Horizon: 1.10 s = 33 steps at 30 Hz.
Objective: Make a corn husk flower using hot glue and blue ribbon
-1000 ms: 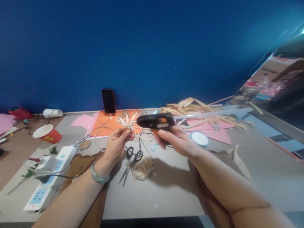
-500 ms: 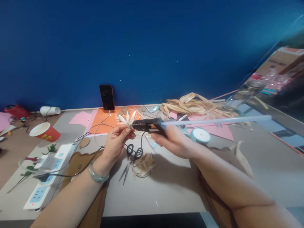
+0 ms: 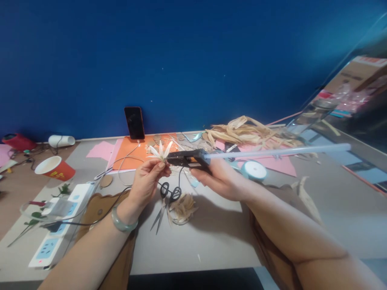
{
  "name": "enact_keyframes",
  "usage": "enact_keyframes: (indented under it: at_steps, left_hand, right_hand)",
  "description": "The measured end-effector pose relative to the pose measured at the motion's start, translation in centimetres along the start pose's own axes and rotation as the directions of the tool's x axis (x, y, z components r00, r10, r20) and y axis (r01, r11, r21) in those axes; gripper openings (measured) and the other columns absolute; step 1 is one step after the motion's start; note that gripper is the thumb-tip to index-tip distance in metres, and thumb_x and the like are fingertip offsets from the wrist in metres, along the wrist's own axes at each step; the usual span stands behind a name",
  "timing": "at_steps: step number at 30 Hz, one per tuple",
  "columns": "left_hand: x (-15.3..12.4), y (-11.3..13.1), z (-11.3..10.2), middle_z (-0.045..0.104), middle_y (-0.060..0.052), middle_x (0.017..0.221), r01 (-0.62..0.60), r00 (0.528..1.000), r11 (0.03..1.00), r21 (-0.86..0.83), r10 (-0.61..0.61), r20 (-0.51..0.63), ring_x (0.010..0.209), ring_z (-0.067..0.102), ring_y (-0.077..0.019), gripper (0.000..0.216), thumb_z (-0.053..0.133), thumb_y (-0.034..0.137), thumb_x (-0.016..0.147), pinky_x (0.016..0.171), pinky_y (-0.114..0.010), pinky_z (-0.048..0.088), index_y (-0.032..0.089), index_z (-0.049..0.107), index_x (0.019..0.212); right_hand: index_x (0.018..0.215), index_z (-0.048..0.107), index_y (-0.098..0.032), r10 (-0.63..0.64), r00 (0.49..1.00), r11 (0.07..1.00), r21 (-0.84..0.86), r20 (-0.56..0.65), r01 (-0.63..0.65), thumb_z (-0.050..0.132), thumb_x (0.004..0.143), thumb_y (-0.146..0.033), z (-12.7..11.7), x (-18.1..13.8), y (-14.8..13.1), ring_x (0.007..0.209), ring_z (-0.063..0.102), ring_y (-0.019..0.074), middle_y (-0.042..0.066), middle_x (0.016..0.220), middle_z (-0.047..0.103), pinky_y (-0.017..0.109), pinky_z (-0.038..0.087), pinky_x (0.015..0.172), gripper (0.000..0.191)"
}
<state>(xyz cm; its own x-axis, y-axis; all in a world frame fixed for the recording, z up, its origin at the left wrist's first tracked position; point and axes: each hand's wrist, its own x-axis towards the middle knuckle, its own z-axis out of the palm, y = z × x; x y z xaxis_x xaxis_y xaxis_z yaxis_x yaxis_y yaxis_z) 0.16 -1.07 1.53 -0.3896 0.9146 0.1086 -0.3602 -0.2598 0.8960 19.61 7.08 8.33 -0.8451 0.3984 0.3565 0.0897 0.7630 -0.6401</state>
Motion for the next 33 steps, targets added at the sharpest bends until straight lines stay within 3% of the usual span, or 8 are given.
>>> enact_keyframes:
  at_steps: [5, 14, 21, 26, 33]
  left_hand:
    - [-0.06, 0.07, 0.11, 0.067, -0.002, 0.065, 0.001, 1.000, 1.000, 0.009, -0.001, 0.000, 0.060, 0.061, -0.0106, 0.017, 0.077, 0.030, 0.070, 0.060, -0.022, 0.049, 0.016, 0.067, 0.072]
    - [-0.07, 0.10, 0.18, 0.067, -0.002, 0.066, -0.001, 1.000, 1.000, 0.017, 0.001, -0.016, 0.060, 0.060, -0.0111, 0.018, 0.078, 0.030, 0.069, 0.060, -0.024, 0.049, 0.016, 0.066, 0.071]
    - [0.00, -0.06, -0.10, 0.067, -0.001, 0.065, -0.007, 1.000, 1.000, 0.019, 0.007, -0.002, 0.060, 0.061, -0.0110, 0.017, 0.075, 0.030, 0.072, 0.061, -0.023, 0.049, 0.017, 0.066, 0.073]
    - [-0.05, -0.05, -0.13, 0.067, -0.001, 0.066, -0.008, 1.000, 1.000, 0.007, 0.008, -0.005, 0.061, 0.061, -0.0109, 0.016, 0.075, 0.029, 0.072, 0.061, -0.023, 0.049, 0.017, 0.065, 0.073]
    - [-0.11, 0.02, -0.05, 0.067, -0.002, 0.066, -0.010, 1.000, 1.000, 0.029, 0.010, 0.002, 0.061, 0.061, -0.0114, 0.016, 0.075, 0.030, 0.072, 0.061, -0.024, 0.049, 0.017, 0.066, 0.073]
  right_hand:
    - [0.119, 0.057, -0.013, -0.002, 1.000, 1.000, 0.002, -0.003, 0.002, 0.043, 0.094, -0.026, 0.02, 0.02, -0.02, 0.066, 0.053, 0.0142, 0.004, 0.081, 0.061, 0.026, 0.044, 0.067, 0.031]
    - [0.117, 0.057, -0.013, 0.015, 1.000, 1.000, 0.015, -0.027, -0.014, 0.043, 0.094, -0.028, 0.09, 0.03, -0.31, 0.068, 0.054, 0.0166, 0.002, 0.069, 0.058, 0.028, 0.045, 0.066, 0.031]
    - [0.114, 0.057, -0.012, 0.029, 1.000, 0.999, 0.021, 0.005, -0.029, 0.042, 0.095, -0.027, 0.13, 0.02, -0.10, 0.066, 0.052, 0.0137, 0.006, 0.089, 0.063, 0.026, 0.043, 0.064, 0.029]
    - [0.103, 0.059, -0.011, 0.056, 0.998, 0.998, -0.001, 0.035, -0.056, 0.044, 0.094, -0.028, 0.09, -0.05, 0.06, 0.061, 0.049, 0.0127, 0.003, 0.075, 0.060, 0.025, 0.040, 0.059, 0.025]
    - [0.106, 0.059, -0.012, 0.039, 0.999, 0.999, -0.014, -0.004, -0.039, 0.043, 0.094, -0.028, 0.16, -0.02, 0.03, 0.063, 0.051, 0.0142, 0.004, 0.075, 0.061, 0.027, 0.042, 0.062, 0.026]
